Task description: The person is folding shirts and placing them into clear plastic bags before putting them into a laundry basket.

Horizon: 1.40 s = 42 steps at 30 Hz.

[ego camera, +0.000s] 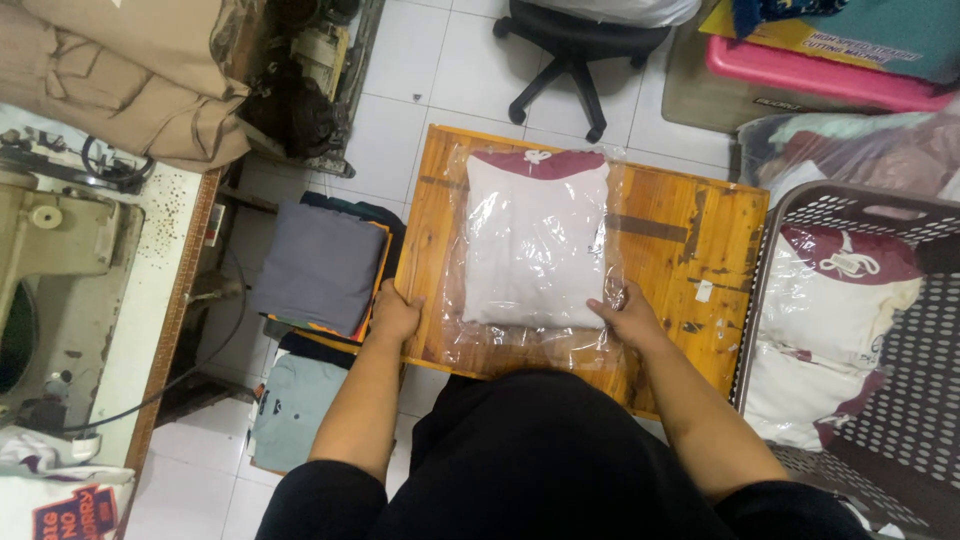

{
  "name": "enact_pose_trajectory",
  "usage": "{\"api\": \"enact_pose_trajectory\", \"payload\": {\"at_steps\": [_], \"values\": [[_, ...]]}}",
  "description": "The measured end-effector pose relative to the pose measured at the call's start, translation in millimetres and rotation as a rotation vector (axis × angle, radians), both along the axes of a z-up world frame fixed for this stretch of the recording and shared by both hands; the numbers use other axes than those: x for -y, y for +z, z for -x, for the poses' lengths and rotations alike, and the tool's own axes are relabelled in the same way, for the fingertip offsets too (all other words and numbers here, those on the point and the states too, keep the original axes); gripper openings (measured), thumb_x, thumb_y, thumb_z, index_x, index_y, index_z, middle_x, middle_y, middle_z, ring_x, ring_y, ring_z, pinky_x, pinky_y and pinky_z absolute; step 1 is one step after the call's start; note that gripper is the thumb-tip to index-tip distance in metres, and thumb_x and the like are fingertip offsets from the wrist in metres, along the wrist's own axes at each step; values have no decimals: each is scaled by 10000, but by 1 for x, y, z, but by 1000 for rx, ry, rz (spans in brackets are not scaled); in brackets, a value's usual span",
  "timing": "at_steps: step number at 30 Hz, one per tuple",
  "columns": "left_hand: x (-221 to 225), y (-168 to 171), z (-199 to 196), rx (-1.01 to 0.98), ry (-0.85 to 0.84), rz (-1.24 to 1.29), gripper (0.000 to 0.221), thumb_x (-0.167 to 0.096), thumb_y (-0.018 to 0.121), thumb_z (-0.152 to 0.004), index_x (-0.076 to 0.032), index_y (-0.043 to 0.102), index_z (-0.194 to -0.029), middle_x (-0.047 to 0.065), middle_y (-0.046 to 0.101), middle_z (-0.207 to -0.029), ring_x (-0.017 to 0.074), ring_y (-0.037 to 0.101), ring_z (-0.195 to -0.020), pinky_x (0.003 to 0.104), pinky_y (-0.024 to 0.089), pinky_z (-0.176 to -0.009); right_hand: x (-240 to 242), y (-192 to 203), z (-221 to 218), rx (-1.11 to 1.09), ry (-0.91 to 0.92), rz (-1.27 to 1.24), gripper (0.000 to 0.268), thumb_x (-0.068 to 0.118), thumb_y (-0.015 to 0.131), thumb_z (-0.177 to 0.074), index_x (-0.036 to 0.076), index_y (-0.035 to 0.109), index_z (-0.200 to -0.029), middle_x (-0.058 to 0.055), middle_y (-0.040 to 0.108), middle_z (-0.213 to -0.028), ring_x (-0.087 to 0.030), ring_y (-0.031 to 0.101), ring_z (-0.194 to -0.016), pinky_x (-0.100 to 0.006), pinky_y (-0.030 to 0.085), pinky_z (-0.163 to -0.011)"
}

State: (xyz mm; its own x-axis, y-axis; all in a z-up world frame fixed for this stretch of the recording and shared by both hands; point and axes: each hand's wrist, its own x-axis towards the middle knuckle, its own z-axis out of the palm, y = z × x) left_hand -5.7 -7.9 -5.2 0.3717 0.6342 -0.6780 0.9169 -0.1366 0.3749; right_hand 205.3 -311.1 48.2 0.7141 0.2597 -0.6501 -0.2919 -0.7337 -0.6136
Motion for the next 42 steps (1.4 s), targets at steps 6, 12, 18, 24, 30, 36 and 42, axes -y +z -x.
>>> {"api": "enact_pose_trajectory", "payload": {"at_steps": [6,12,18,24,30,36,42], "values": [[32,38,-39,34,-18,-148,549,-335,446,-804,-84,351,-1283,186,324,-1290,348,306,-1210,487,268,-955,-5,-12,-3,9,30,-11,751,393,794,-592,54,481,-1184,-184,607,-948,-300,577,-935,-378,457,-795],[60,68,-54,248,178,464,652,-451,660,-663,11,504,-1095,180,556,-1022,285,531,-966,361,453,-788,-12,-20,1,45,-4,54,572,528,675,-708,74,588,-1045,-136,597,-1029,-290,547,-1005,-391,444,-817],[53,76,-73,537,422,870,567,-135,771,-644,2,501,-1124,95,597,-984,192,580,-831,292,504,-645,-18,-1,-22,-328,-163,-368,629,338,715,-715,25,429,-1180,-154,554,-1018,-280,565,-862,-375,514,-585],[13,103,-134,606,341,873,533,-197,753,-677,-18,530,-1126,134,612,-1015,244,615,-880,357,519,-680,-52,94,-47,-209,-300,-522,429,254,721,-713,28,491,-996,-73,599,-809,-171,586,-614,-287,504,-457],[-2,161,-176,868,355,770,489,-252,783,-661,-18,557,-1026,118,639,-871,215,656,-685,361,575,-566,-64,142,-78,-22,-385,-733,348,347,660,-789,58,468,-820,-86,563,-608,-157,534,-361,-244,426,-293],[28,120,-130,727,326,683,497,-161,778,-646,-3,555,-1061,174,605,-966,300,614,-841,416,553,-622,-35,94,-40,24,-293,-509,291,278,703,-752,54,555,-864,-51,584,-660,-141,567,-434,-229,456,-351],[45,37,-47,353,207,509,503,-178,816,-588,50,559,-955,191,532,-882,276,543,-790,392,467,-598,1,46,17,-133,-267,-211,352,242,734,-701,-26,576,-866,-162,577,-605,-240,617,-499,-319,518,-408]]}}
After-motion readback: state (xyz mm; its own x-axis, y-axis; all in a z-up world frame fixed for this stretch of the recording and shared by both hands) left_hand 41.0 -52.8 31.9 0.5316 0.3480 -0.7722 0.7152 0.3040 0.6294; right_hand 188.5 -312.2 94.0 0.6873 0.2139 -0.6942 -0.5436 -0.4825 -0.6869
